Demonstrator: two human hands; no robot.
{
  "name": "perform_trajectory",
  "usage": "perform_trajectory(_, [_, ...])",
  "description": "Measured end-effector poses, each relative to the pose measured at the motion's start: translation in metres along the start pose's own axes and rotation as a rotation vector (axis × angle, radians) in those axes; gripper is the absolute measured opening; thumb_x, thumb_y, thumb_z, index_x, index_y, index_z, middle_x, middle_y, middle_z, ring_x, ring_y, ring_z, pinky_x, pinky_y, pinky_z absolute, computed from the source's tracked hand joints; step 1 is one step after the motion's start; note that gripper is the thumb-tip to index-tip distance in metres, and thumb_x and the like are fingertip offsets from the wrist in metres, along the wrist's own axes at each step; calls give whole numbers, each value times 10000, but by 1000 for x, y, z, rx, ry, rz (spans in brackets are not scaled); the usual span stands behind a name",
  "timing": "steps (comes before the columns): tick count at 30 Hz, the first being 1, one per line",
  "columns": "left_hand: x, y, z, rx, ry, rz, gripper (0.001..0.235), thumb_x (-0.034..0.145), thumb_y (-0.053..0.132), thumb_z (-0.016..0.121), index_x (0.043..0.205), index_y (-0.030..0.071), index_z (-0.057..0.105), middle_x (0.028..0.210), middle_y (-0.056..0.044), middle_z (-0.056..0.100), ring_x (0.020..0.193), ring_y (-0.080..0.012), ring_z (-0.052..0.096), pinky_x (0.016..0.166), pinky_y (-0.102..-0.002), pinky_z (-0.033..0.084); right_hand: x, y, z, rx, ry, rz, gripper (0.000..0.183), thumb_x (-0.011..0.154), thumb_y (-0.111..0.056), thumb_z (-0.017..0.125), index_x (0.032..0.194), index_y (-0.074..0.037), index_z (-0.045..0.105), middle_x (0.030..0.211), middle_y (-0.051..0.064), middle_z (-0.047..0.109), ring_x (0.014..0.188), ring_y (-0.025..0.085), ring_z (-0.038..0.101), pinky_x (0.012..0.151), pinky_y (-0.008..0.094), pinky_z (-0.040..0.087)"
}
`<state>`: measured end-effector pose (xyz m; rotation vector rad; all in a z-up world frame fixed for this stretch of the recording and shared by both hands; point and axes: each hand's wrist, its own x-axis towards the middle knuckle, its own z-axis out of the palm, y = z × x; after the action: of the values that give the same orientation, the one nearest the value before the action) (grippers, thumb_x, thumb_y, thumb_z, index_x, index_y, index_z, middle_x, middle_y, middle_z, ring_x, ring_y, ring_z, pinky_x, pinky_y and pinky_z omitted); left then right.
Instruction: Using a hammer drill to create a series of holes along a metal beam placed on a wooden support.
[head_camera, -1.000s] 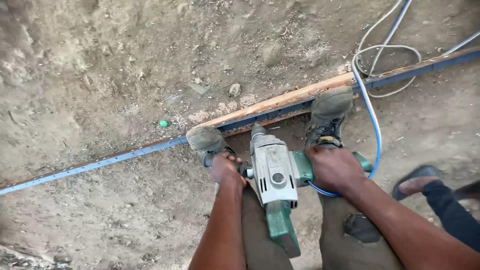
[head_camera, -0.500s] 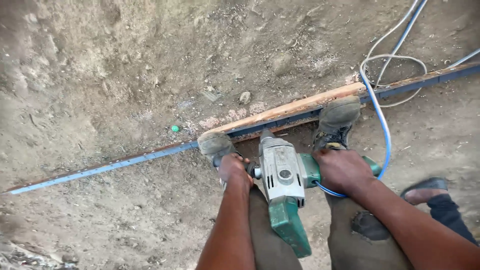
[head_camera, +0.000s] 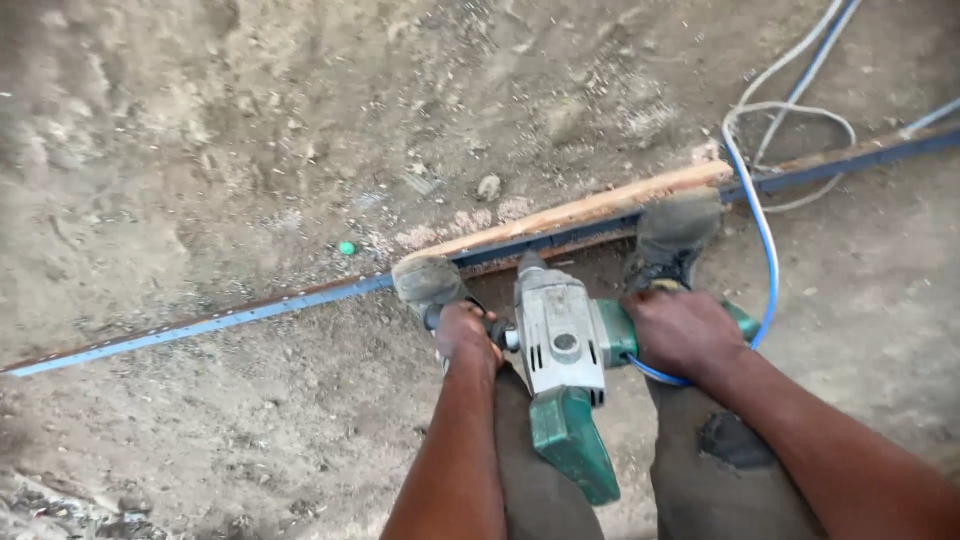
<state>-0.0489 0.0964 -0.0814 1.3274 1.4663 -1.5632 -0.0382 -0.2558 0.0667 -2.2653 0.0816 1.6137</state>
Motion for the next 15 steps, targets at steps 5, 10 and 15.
perform_trajectory(5, [-2,-18,-6,15,-237,141,705,465,1026,566,1038,635,693,963,188,777,999,-99,620,975,-307,376,5,-6,-6,32,28,-11,305,799,-260,552,1048,-163,699,965,81,770,794,369,778,715,534,627])
perform_trajectory(10, [-2,-38,43,-749,285,473,558,685,735,707,802,203,586,668,-48,606,629,-303,629,931,-501,431,0,0,-1,-24,31,-31,279,780,-320,594,1001,-185,696,923,61,762,773,347,776,701,502,630])
perform_trajectory(15, [41,-14,35,-38,251,-101,422,635,706,764,871,370,665,746,101,711,744,-178,662,827,-384,453,3,2,-23,-79,26,-31,222,770,-249,607,954,-188,715,894,55,774,750,341,779,677,502,632])
